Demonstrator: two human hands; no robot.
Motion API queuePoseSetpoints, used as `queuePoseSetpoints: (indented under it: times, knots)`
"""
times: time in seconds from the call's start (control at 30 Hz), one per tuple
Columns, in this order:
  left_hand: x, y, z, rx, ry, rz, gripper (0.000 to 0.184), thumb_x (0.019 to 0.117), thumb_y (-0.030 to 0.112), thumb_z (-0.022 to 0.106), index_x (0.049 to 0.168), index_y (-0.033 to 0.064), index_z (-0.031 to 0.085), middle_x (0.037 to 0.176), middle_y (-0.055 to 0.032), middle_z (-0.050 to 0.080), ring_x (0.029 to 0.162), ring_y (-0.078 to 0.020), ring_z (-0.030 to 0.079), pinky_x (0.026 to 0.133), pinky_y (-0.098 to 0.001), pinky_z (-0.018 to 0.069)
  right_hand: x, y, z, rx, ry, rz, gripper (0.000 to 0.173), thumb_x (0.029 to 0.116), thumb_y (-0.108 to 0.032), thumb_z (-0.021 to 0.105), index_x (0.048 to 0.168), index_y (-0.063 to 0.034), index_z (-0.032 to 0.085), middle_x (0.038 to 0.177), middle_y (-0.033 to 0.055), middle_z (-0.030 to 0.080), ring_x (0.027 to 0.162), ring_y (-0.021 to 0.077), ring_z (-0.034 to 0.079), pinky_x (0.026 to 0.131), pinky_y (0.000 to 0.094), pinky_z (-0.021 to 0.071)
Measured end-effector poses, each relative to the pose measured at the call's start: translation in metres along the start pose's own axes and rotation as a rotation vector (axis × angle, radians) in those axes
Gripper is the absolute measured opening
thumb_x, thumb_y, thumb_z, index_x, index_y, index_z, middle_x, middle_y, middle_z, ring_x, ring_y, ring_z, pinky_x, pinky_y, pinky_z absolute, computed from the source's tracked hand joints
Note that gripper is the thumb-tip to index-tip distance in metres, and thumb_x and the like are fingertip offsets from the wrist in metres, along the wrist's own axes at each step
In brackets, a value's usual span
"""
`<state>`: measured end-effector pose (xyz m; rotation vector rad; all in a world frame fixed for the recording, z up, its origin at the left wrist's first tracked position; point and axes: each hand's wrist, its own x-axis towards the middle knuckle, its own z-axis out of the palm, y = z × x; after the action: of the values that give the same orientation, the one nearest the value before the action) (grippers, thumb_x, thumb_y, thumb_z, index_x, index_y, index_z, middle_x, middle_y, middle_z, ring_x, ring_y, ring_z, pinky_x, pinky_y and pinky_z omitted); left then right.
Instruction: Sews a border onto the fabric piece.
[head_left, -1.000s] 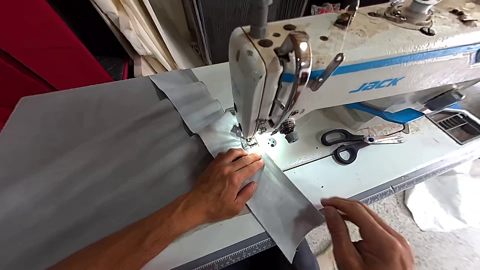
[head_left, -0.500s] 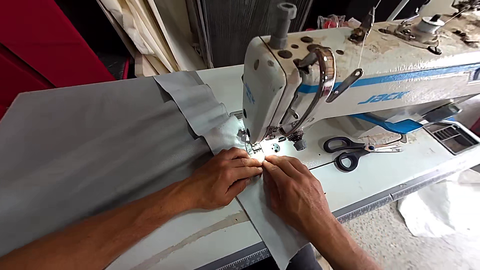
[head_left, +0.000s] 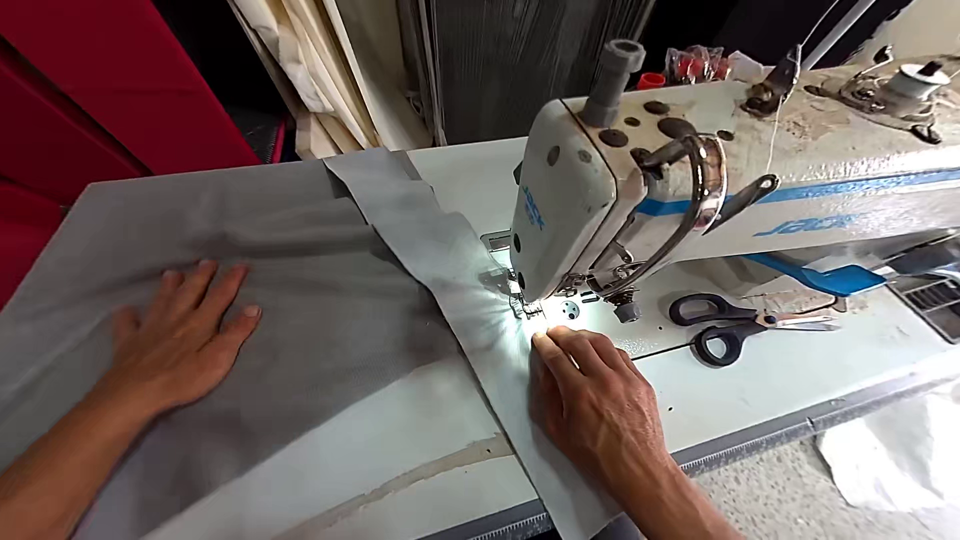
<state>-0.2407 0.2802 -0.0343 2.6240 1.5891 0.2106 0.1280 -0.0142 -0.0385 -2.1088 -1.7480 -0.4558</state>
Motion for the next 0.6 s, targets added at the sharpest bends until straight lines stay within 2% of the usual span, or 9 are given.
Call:
queuePoseSetpoints:
  times: [0.13,0.27,0.37,0.4,0.43,0.47,0.5,0.57,0.6]
  knots:
    - [0.082,0.0,-0.009,0.008,-0.069,0.256,0.087,0.0961,0.076,0.016,0.163,0.0217,0.03,0.169,-0.0146,0.025,0.156,-0.047,0.015,0.111,-0.083,0.0125,-0.001,-0.022,-0.001,-0.069,-0.01,0.064,0.039,0.0999,-0.029,0.045,0.113,-0.0129,0.078,0.118,0.0049,0.072,0.111,0.0231,0.066,0.087,0.0384,0.0543]
    - [0.153,0.004,-0.004,0.021,-0.091,0.466,0.09,0.0953,0.076,0.015,0.163,0.0187,0.031,0.168,-0.016,0.028,0.156,-0.0454,0.017,0.114,-0.0777,0.0154,-0.007,-0.044,0.002,-0.109,-0.005,0.15,0.043,0.1011,-0.033,0.042,0.119,-0.0135,0.076,0.121,0.0042,0.071,0.114,0.0232,0.064,0.085,0.0377,0.0524]
    - [0.185,0.017,-0.007,0.084,-0.062,0.57,0.086,0.0992,0.07,0.016,0.161,0.0135,0.036,0.165,-0.0188,0.033,0.153,-0.046,0.024,0.115,-0.0741,0.0211,-0.01,-0.047,0.0,-0.111,-0.02,0.16,0.045,0.1015,-0.036,0.041,0.121,-0.0148,0.075,0.125,0.0029,0.07,0.118,0.0227,0.063,0.088,0.038,0.0522]
    - [0.185,0.026,-0.011,0.105,-0.012,0.567,0.078,0.1026,0.063,0.02,0.157,0.0114,0.042,0.161,-0.0199,0.04,0.151,-0.0462,0.031,0.116,-0.0728,0.0243,-0.011,-0.046,-0.002,-0.102,-0.028,0.161,0.045,0.1015,-0.037,0.041,0.122,-0.0155,0.075,0.126,0.0025,0.07,0.118,0.0226,0.063,0.089,0.0379,0.0523]
    - [0.175,0.044,-0.02,0.07,0.057,0.518,0.066,0.105,0.049,0.031,0.151,0.0065,0.049,0.155,-0.0236,0.047,0.146,-0.0486,0.038,0.114,-0.0747,0.0259,-0.012,-0.045,-0.003,-0.086,-0.032,0.165,0.044,0.1016,-0.037,0.042,0.122,-0.0162,0.075,0.126,0.0024,0.07,0.118,0.0226,0.063,0.089,0.0377,0.0525]
    - [0.153,0.074,-0.032,-0.054,0.126,0.433,0.053,0.1032,0.03,0.044,0.144,-0.0019,0.053,0.147,-0.0306,0.051,0.141,-0.0526,0.043,0.113,-0.0763,0.0252,-0.014,-0.044,-0.005,-0.063,-0.031,0.178,0.043,0.1013,-0.036,0.043,0.121,-0.0167,0.075,0.125,0.0026,0.07,0.115,0.0222,0.064,0.086,0.0375,0.0529]
    - [0.125,0.11,-0.043,-0.192,0.2,0.35,0.047,0.1011,0.019,0.047,0.14,-0.0069,0.053,0.141,-0.0343,0.052,0.136,-0.0532,0.046,0.111,-0.0734,0.0304,-0.015,-0.044,-0.007,-0.032,-0.024,0.205,0.041,0.101,-0.036,0.045,0.119,-0.0166,0.076,0.122,0.0029,0.07,0.111,0.0222,0.064,0.082,0.0372,0.0534]
    - [0.067,0.177,-0.041,-0.461,0.271,0.308,0.044,0.1023,0.017,0.047,0.14,-0.0062,0.049,0.139,-0.0304,0.053,0.133,-0.0445,0.05,0.11,-0.0626,0.0409,-0.016,-0.045,-0.011,0.024,0.006,0.272,0.036,0.1,-0.037,0.051,0.109,-0.015,0.078,0.11,0.0039,0.07,0.096,0.0226,0.065,0.07,0.036,0.0537]
    - [0.046,0.201,-0.026,-0.545,0.268,0.338,0.047,0.1032,0.023,0.047,0.142,-0.0028,0.047,0.142,-0.0268,0.053,0.136,-0.0402,0.049,0.112,-0.0592,0.0408,-0.017,-0.045,-0.012,0.04,0.016,0.304,0.035,0.0989,-0.038,0.053,0.105,-0.0141,0.078,0.105,0.0044,0.069,0.09,0.0228,0.065,0.066,0.0359,0.0533]
